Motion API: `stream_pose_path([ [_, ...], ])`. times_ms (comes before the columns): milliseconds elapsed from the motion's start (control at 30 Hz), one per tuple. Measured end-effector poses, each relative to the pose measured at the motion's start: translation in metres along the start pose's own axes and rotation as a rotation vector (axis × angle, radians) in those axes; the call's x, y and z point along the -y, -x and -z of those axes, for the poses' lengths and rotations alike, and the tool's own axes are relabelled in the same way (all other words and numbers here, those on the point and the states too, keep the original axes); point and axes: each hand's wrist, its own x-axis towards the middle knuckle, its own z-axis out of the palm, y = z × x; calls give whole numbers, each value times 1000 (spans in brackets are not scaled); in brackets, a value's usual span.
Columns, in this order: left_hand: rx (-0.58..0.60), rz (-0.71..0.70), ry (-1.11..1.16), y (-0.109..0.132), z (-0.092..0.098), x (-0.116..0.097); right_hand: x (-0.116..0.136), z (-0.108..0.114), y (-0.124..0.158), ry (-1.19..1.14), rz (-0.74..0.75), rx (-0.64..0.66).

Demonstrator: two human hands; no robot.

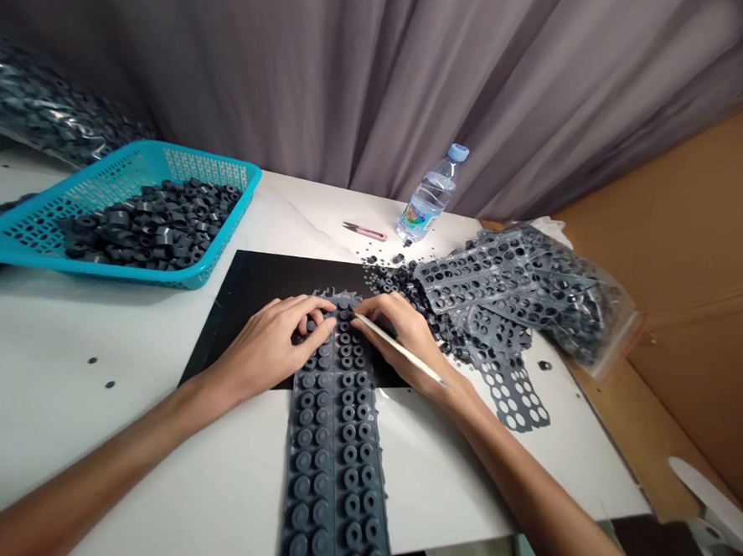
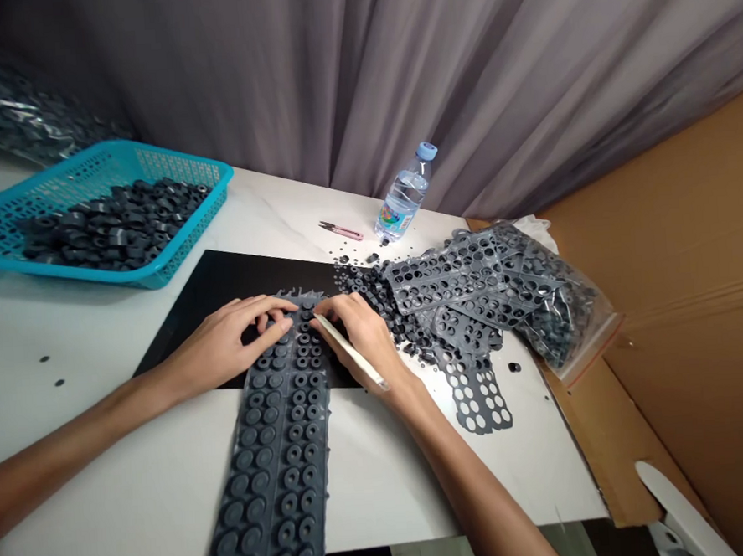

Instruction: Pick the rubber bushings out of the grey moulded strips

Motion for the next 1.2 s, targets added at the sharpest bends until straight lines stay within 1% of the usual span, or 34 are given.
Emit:
stream_pose_path([
  [133, -13, 42, 16, -8, -5, 5, 3, 3, -1, 42, 64, 53],
  [300, -51, 52, -16, -12, -8, 5, 3, 5, 0, 53, 56, 74],
  [500, -83, 50, -55, -13, -9, 3, 3, 2, -2, 49, 77, 88],
  [700, -90, 67, -90, -14, -10, 2, 5, -7, -1, 134, 55, 41],
  [767, -94, 74, -84, -14, -9, 1, 4, -9, 0, 151, 67, 45],
  [1000, -83, 92, -63, -14, -8, -2, -1, -3, 1, 103, 60, 43],
  [1200, -100, 88, -76, -15, -10, -1, 0, -4, 0, 100, 86, 47],
])
